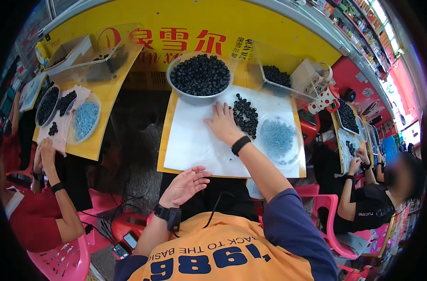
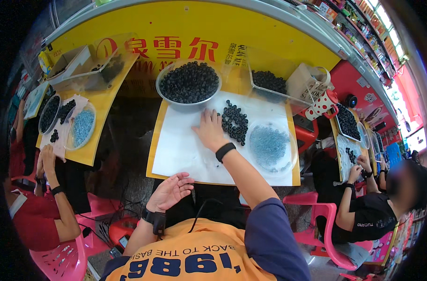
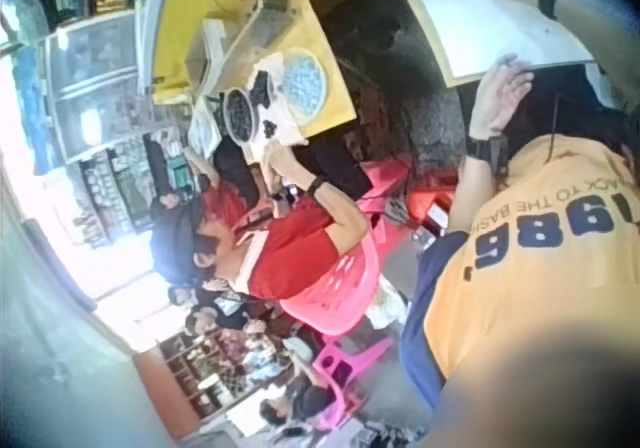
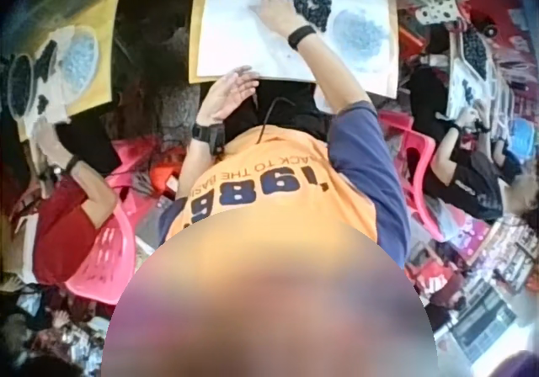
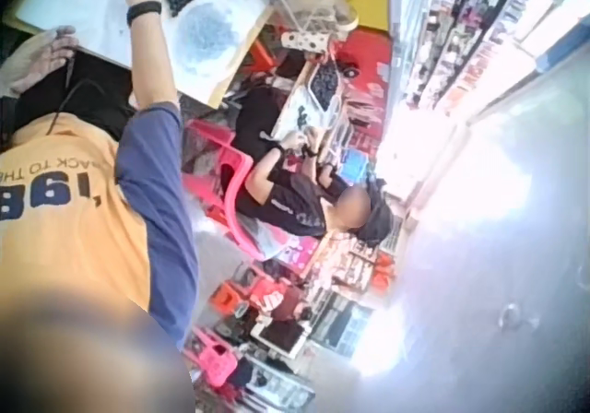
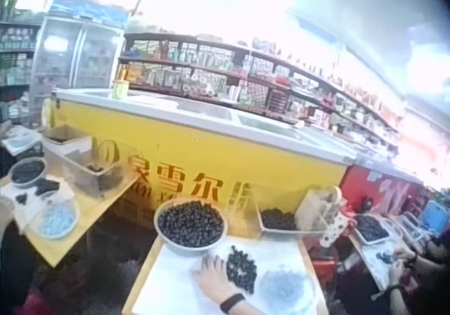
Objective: Sorting and inspecting small rubber gaskets and plastic components at a manufacturing workstation.
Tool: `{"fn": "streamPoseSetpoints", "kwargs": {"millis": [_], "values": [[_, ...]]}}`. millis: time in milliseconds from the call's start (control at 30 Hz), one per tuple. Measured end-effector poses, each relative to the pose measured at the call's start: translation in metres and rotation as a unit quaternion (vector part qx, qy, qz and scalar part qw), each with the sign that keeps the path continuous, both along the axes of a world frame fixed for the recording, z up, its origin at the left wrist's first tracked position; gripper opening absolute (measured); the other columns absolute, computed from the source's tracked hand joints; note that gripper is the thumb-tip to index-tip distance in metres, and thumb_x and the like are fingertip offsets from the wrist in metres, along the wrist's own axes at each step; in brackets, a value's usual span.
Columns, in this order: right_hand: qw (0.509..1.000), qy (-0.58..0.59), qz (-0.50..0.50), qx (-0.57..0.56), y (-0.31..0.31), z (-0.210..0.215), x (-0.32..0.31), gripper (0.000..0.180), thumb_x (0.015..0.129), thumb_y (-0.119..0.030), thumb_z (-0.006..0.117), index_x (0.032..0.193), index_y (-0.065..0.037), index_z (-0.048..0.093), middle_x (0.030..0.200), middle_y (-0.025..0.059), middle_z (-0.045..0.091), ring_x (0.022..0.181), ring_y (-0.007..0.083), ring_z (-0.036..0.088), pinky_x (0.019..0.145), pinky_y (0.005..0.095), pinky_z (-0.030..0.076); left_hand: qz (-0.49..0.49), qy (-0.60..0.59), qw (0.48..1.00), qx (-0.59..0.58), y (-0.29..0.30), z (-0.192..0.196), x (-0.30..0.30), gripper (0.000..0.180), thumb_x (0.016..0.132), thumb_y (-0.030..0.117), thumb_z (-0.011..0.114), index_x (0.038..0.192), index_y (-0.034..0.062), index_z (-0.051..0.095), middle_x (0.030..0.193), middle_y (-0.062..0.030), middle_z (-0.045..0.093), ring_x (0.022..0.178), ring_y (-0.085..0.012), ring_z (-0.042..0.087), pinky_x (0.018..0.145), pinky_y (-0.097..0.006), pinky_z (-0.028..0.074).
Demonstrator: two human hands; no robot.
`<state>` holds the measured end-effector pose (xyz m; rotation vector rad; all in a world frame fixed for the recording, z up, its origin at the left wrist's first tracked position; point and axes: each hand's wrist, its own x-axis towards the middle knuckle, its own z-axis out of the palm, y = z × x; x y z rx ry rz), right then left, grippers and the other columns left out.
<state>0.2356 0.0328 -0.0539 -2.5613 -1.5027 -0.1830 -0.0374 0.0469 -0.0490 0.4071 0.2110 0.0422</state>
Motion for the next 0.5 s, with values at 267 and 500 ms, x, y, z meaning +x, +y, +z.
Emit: {"fn": "streamPoseSetpoints", "kwargs": {"millis": [267, 500], "values": [[0.995, 0.026, 0.100, 0.009, -0.065, 0.017, -0.051, 0.066, 0.087, -0.043, 0.058, 0.137, -0.003, 0.041, 0.146, 0.0233, 0.029, 0.136, 0.0410, 0.025, 0.106, 0.0564, 0.027, 0.026, 0.011, 0.999, -0.015, 0.001, -0.010, -0.005, 0.035, 0.101, 0.026, 0.043, 0.127, 0.0036, 0.046, 0.122, -0.0151, 0.058, 0.105, -0.0246, 0.059, 0.091, -0.035, 0.049], [0.994, 0.047, 0.095, -0.002, -0.100, 0.023, -0.050, 0.059, 0.090, -0.041, 0.054, 0.140, -0.015, 0.040, 0.151, 0.0171, 0.026, 0.139, 0.0386, 0.022, 0.109, 0.0567, 0.022, 0.128, 0.071, 0.988, 0.053, 0.012, 0.029, 0.020, 0.031, 0.097, 0.014, 0.052, 0.124, 0.0008, 0.049, 0.114, -0.0151, 0.060, 0.102, -0.0219, 0.061, 0.089, -0.032, 0.052]]}}
